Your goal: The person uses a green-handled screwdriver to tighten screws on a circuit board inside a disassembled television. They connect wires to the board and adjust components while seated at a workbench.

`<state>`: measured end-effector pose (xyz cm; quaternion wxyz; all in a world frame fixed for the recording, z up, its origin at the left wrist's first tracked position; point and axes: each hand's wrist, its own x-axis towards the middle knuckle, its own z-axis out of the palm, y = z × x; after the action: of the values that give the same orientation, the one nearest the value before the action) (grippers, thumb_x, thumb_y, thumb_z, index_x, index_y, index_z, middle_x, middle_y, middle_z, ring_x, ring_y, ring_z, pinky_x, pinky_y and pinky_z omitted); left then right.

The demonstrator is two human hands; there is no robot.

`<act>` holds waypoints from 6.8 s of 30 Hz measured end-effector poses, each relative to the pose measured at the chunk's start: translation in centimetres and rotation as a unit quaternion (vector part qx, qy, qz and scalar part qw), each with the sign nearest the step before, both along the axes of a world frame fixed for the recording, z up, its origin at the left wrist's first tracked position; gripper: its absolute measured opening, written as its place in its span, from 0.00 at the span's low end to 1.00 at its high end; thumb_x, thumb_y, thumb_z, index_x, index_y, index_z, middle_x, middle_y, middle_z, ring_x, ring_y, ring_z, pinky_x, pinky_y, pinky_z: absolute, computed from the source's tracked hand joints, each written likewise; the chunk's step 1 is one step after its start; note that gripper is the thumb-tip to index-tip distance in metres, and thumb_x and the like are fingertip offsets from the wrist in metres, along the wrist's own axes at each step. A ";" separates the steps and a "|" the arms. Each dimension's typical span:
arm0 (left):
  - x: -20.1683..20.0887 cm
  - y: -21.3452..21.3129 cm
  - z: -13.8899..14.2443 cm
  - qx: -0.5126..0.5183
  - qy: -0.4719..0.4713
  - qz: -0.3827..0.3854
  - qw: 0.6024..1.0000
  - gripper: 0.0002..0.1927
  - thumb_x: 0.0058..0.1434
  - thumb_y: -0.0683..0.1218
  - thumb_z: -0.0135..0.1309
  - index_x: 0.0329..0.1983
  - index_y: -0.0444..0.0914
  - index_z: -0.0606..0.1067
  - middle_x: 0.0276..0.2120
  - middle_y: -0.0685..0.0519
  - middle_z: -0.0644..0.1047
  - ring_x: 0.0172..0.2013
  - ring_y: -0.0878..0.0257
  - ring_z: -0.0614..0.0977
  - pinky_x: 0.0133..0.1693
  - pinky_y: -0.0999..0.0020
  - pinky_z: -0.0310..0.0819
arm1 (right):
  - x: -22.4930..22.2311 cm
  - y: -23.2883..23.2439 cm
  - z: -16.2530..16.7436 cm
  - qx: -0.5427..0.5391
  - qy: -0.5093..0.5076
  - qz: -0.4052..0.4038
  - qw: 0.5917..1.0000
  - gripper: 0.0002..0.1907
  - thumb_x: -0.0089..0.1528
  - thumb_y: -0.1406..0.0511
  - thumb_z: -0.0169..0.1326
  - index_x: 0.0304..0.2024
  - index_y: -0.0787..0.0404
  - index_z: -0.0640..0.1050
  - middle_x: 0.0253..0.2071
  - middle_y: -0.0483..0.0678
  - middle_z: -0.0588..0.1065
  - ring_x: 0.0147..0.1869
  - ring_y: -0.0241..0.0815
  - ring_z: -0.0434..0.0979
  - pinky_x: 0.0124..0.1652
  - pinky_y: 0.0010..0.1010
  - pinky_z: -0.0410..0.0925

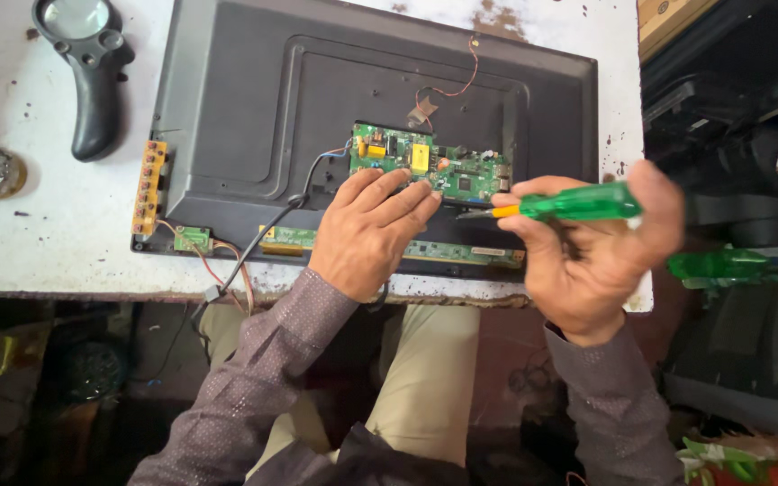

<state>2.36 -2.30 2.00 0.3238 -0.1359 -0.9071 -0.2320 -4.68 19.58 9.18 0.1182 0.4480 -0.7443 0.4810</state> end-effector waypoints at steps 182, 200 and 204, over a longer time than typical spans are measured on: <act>4.9 2.4 -2.4 0.042 0.028 0.032 0.998 0.16 0.60 0.42 0.59 0.52 0.38 0.80 0.53 0.53 0.80 0.58 0.55 0.77 0.62 0.54 0.65 | 3.8 -1.7 4.8 -0.103 -0.164 -0.016 0.981 0.04 0.58 0.73 0.59 0.34 0.66 0.75 0.38 0.44 0.78 0.44 0.32 0.81 0.44 0.22 0.75; 5.2 2.8 -2.7 0.036 0.028 0.029 0.999 0.16 0.60 0.44 0.59 0.52 0.39 0.79 0.51 0.53 0.80 0.56 0.55 0.77 0.61 0.53 0.65 | 5.7 -1.9 3.8 0.016 0.066 -0.182 0.981 0.16 0.58 0.75 0.72 0.35 0.72 0.74 0.36 0.56 0.70 0.34 0.42 0.69 0.36 0.30 0.64; 5.4 2.5 -2.9 0.032 -0.002 0.025 0.999 0.17 0.61 0.42 0.56 0.54 0.39 0.79 0.53 0.53 0.78 0.59 0.53 0.76 0.62 0.52 0.65 | 5.2 -1.5 2.1 -0.027 0.014 -0.026 0.999 0.19 0.71 0.77 0.63 0.56 0.69 0.66 0.52 0.54 0.76 0.56 0.40 0.80 0.54 0.27 0.75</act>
<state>7.79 0.22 -0.91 0.3318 -0.1024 -0.9030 -0.2528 0.55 18.04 11.27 0.1535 0.4319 -0.7407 0.4912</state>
